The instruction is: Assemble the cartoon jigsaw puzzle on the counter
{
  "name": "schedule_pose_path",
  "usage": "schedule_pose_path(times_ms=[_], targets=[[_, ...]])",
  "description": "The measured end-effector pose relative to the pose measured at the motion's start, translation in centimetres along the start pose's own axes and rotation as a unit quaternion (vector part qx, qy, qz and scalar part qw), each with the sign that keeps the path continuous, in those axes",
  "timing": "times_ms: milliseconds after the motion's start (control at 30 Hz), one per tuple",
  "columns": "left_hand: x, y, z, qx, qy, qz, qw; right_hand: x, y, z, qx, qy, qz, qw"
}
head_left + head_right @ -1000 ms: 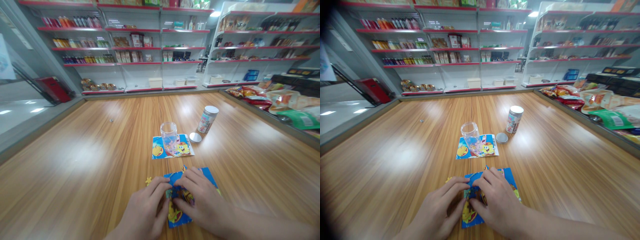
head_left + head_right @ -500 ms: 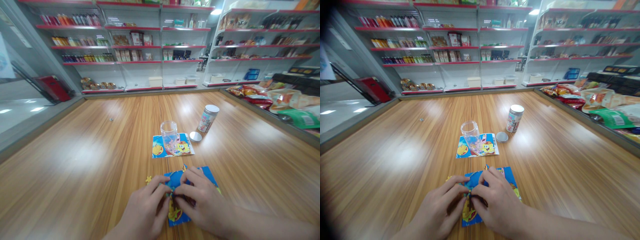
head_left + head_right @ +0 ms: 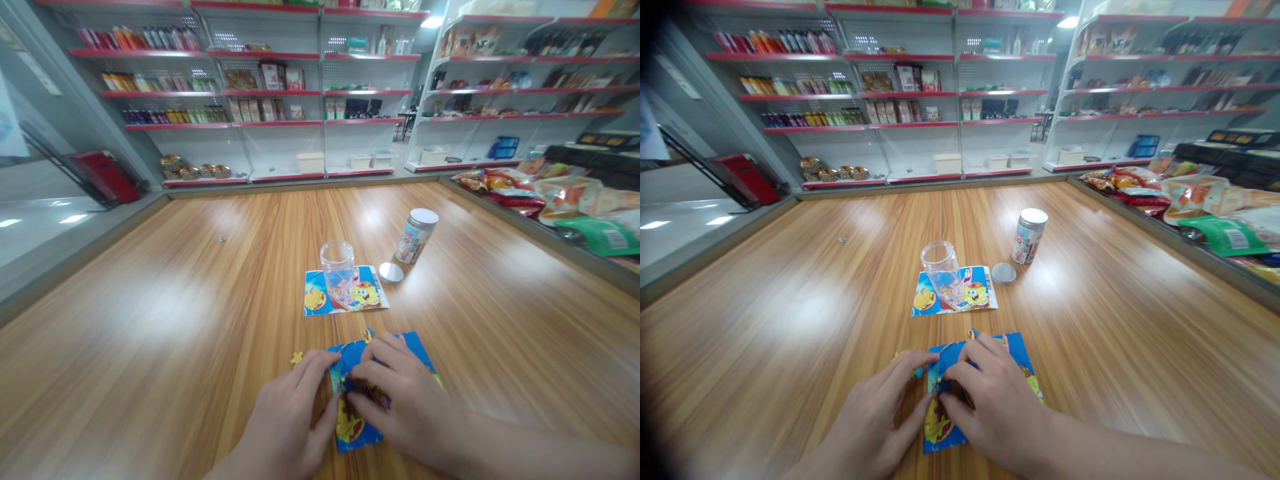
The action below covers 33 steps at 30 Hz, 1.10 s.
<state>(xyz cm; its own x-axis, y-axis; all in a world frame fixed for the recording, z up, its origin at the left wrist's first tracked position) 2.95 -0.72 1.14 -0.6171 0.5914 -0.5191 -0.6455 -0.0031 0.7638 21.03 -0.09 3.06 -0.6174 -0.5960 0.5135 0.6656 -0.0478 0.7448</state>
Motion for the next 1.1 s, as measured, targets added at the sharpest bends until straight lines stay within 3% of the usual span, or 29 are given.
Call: schedule_pose_path(times_ms=[400, 767, 1100], targets=[[0.1, 0.2, 0.2, -0.002, 0.013, -0.017, 1.000, 0.1, 0.5, -0.3, -0.093, 0.059, 0.013, 0.994], [-0.1, 0.6, 0.3, -0.021, -0.008, -0.019, 1.000, 0.2, 1.2, 0.0, -0.099, 0.033, 0.042, 0.994], [0.1, 0.4, 0.3, -0.006, 0.005, -0.018, 1.000, 0.1, 1.2, 0.3, -0.075, 0.007, 0.041, 0.996]])
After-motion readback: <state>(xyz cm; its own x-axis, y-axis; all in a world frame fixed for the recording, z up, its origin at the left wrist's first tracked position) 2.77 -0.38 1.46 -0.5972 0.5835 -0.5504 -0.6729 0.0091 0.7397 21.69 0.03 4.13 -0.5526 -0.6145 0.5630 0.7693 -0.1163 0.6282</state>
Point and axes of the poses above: each hand's wrist, its own z-axis towards the middle knuckle, its own y-axis out of the back of the hand, x = y × z, the point moved 4 cm from there along z, towards the middle knuckle, and after that the axes turned 5 degrees about -x, right-handed, at the moved point
